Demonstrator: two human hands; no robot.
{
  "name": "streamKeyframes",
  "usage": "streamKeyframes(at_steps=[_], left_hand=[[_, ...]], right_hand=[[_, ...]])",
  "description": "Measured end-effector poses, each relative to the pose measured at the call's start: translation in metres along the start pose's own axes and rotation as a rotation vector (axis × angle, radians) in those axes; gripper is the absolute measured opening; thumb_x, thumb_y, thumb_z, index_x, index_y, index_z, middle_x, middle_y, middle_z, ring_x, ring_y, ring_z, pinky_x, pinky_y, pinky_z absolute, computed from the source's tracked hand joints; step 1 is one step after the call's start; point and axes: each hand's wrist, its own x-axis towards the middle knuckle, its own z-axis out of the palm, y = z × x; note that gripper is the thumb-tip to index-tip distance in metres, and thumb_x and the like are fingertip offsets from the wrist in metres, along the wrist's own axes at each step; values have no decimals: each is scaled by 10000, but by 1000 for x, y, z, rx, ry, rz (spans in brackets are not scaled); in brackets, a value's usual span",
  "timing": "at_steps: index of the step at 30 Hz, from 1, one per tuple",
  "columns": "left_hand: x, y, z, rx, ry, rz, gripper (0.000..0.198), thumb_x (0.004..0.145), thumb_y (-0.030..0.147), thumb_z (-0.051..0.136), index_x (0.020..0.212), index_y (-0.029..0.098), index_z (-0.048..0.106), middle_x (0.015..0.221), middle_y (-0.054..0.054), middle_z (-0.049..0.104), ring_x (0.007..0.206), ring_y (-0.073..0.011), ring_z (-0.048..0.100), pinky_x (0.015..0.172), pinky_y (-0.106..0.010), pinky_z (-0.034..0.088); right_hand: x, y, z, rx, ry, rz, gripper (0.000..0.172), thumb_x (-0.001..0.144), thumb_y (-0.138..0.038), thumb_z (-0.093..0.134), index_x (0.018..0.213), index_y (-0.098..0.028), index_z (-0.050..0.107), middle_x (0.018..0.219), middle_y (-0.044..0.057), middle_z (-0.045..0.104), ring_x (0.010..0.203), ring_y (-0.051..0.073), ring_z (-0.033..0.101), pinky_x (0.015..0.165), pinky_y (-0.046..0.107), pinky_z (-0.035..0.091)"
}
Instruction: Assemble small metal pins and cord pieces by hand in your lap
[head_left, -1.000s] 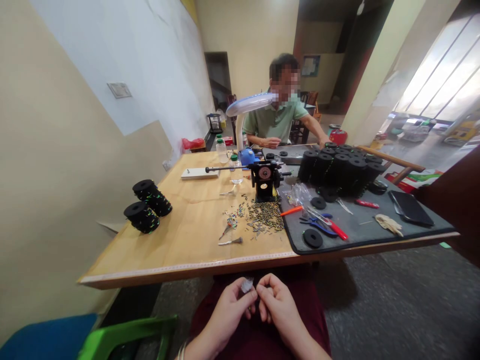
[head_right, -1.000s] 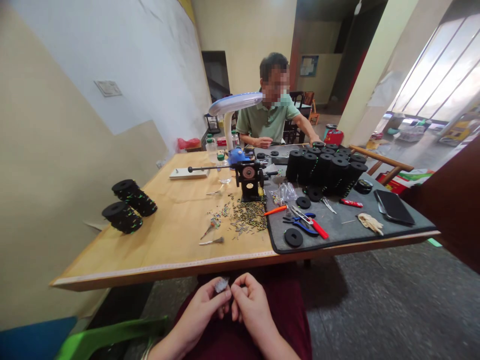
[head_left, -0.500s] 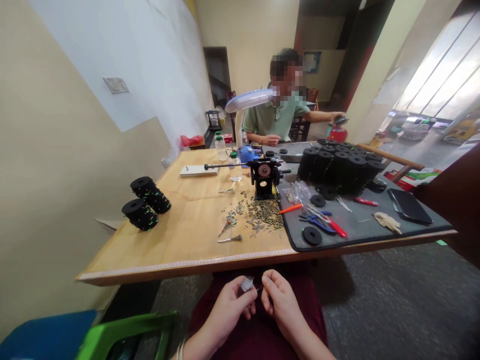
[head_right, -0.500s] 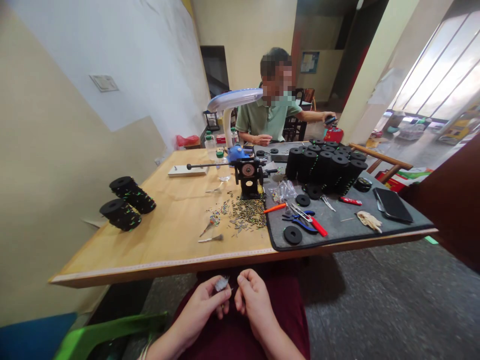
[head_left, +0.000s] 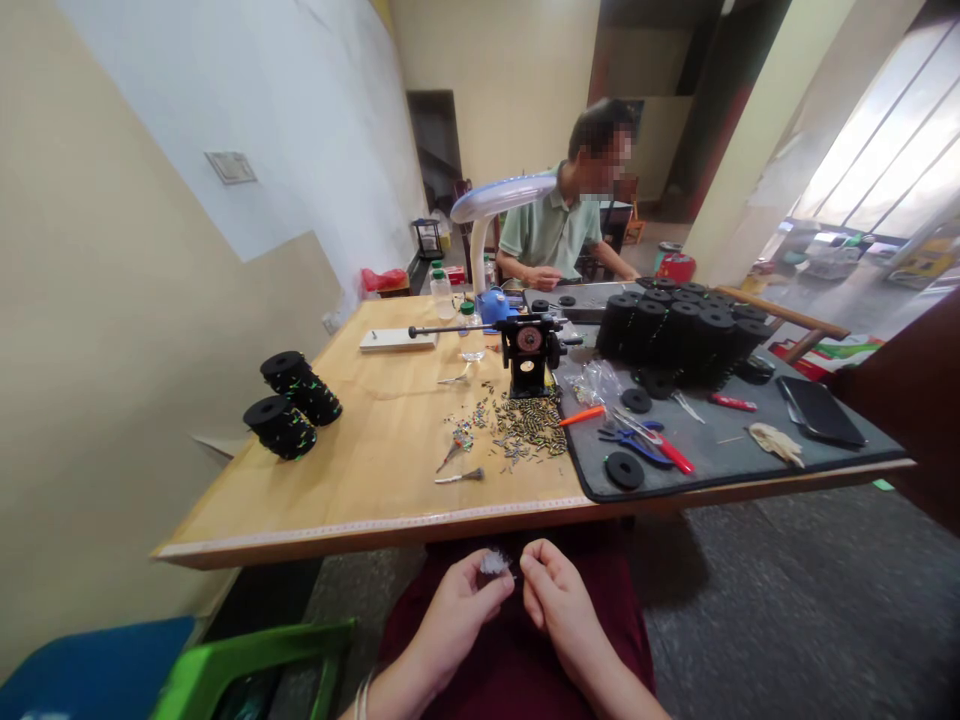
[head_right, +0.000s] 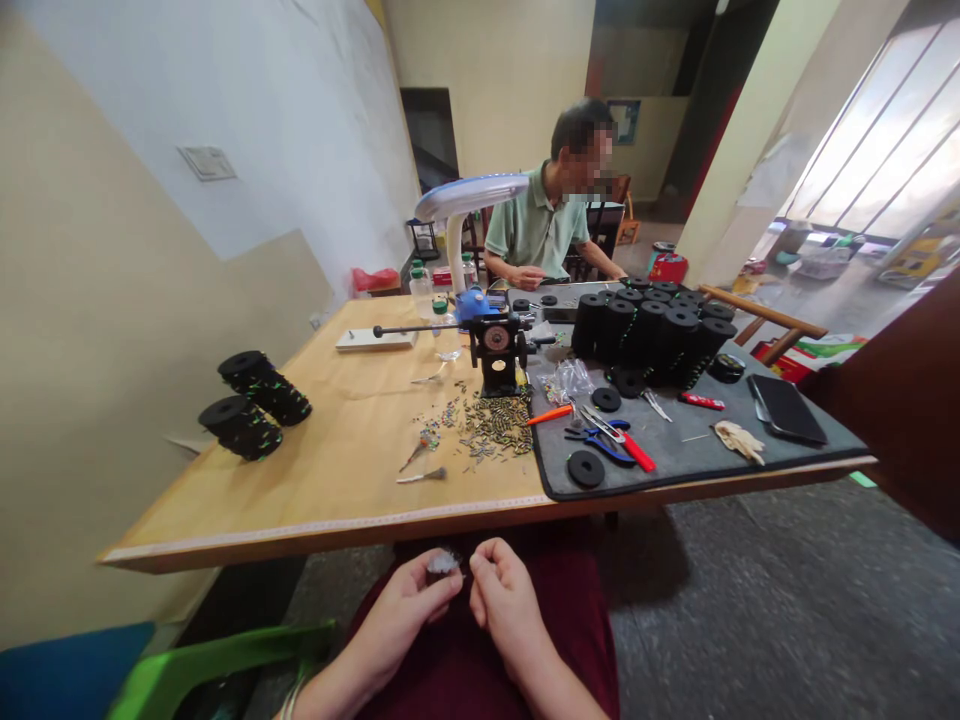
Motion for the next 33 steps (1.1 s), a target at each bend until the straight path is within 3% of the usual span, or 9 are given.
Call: streamKeyframes(at_steps=[4,10,16,19,23,28,33], left_hand=[[2,0,-2,108,44,53,217,676,300,737,586,150,608,582,5,568,601,-138,474,602,-240,366],[4,2,-7,149,77,58,197,659,317,752,619,143,669,576,-9,603,600,-160,507,611,-253,375],[0,15,-16,204,-12,75,224,642,301,767,574,140,627,572,7,558,602,-139,471,591,-233,358],[-3,20,-22,84,-127,-60,254,658,336,764,615,138,611,516,53,451,489,-80,347,488,-207,264],[-8,30,-24,-170,-244,-256,329,664,406,770,679,165,546,451,127,247,406,-35,118,423,-214,73],[-12,50,-17,-342,-277,-279,437,591,396,833,642,179,457,447,140,207,392,-10,79,393,-178,52],[-10,67,-14,-401,-237,-253,424,581,337,850,640,170,466,465,138,205,384,6,91,382,-155,48]], right_hand=[[0,2,2,-12,-25,-13,417,776,-601,566,733,-207,439,360,-135,350,338,50,217,394,195,146],[-1,-2,-1,-27,-110,1,405,762,-589,589,814,-203,478,420,-107,445,374,66,286,420,194,213],[-8,-13,-5,-331,-192,-44,227,802,-365,611,674,-191,542,442,-74,494,406,84,395,474,207,302],[-11,-22,-7,-454,-222,-154,174,832,-270,574,677,-191,585,481,-59,527,452,102,457,519,216,343],[-11,-30,-11,-542,-236,-325,192,863,-269,554,699,-205,628,619,-16,601,606,146,529,627,244,387],[-3,-21,-21,-525,-203,-467,224,881,-313,541,712,-216,653,764,38,619,827,205,564,769,294,420],[4,-6,-32,-438,-202,-418,292,899,-363,520,693,-200,648,769,50,631,913,223,579,838,313,415]])
